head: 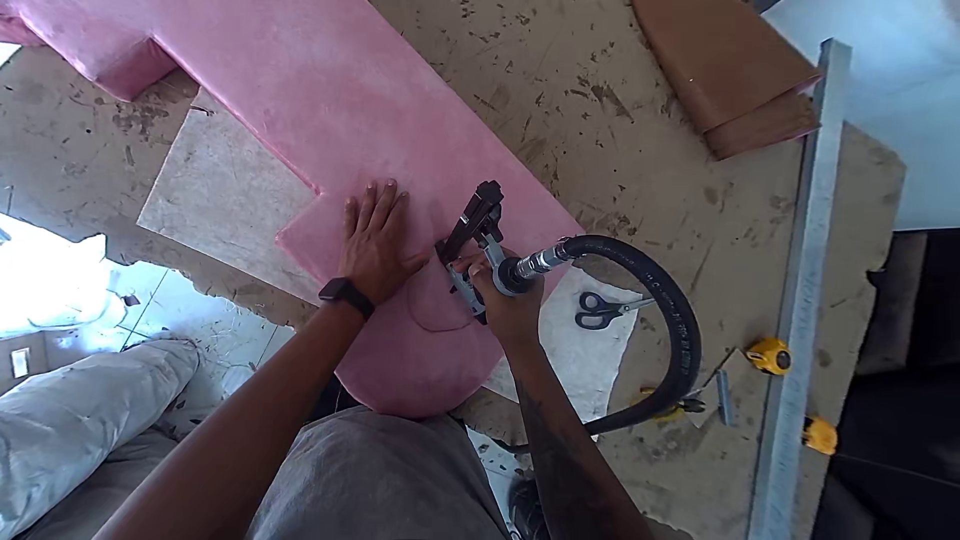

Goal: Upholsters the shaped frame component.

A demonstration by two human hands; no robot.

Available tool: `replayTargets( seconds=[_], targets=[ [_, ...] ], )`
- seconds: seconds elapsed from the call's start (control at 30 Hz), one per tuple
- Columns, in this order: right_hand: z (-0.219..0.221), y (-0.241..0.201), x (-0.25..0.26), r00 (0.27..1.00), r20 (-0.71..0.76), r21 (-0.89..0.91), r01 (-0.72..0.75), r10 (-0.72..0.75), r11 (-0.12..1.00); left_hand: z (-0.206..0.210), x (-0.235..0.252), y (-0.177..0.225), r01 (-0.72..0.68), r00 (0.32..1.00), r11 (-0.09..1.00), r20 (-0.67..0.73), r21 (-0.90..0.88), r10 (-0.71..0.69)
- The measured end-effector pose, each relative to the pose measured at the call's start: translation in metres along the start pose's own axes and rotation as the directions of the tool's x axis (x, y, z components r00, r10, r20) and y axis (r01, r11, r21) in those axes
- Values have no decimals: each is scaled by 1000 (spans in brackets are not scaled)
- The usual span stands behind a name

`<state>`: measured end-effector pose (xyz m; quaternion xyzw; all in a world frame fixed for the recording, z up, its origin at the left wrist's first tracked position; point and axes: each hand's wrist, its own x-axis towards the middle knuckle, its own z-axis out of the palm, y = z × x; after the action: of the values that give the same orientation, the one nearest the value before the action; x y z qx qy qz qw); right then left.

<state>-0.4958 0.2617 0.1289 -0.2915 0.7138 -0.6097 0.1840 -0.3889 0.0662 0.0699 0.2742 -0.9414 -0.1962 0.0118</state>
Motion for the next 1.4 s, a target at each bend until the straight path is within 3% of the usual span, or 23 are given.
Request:
replayTargets(
  seconds=[0.17,0.37,0.47,0.73,0.93,1.07,1.4],
  targets=[
    [-5,2,-3,998,56,57,-16,13,998,4,-49,7,212,971,977,-122,21,-208],
    [-9,5,-1,989,150,19,-20,17,1000,8,-51,10,287,952,956,-127,55,-278],
    [-4,6,5,992,125,49,-3,-3,999,9,-47,12,316,942,948,-130,41,-309],
    [-11,1,2,978,208,53,-3,-8,999,9,-46,12,312,940,950,-149,11,-307],
    [1,6,-1,988,157,-1,0,0,1000,9,-45,12,322,939,947,-131,12,-318],
    [-9,5,-2,969,248,47,4,-15,999,10,-49,12,318,939,948,-140,6,-314],
    [-14,0,-2,943,334,20,5,-11,1000,1,-59,7,207,974,977,-80,-47,-211]
  ],
)
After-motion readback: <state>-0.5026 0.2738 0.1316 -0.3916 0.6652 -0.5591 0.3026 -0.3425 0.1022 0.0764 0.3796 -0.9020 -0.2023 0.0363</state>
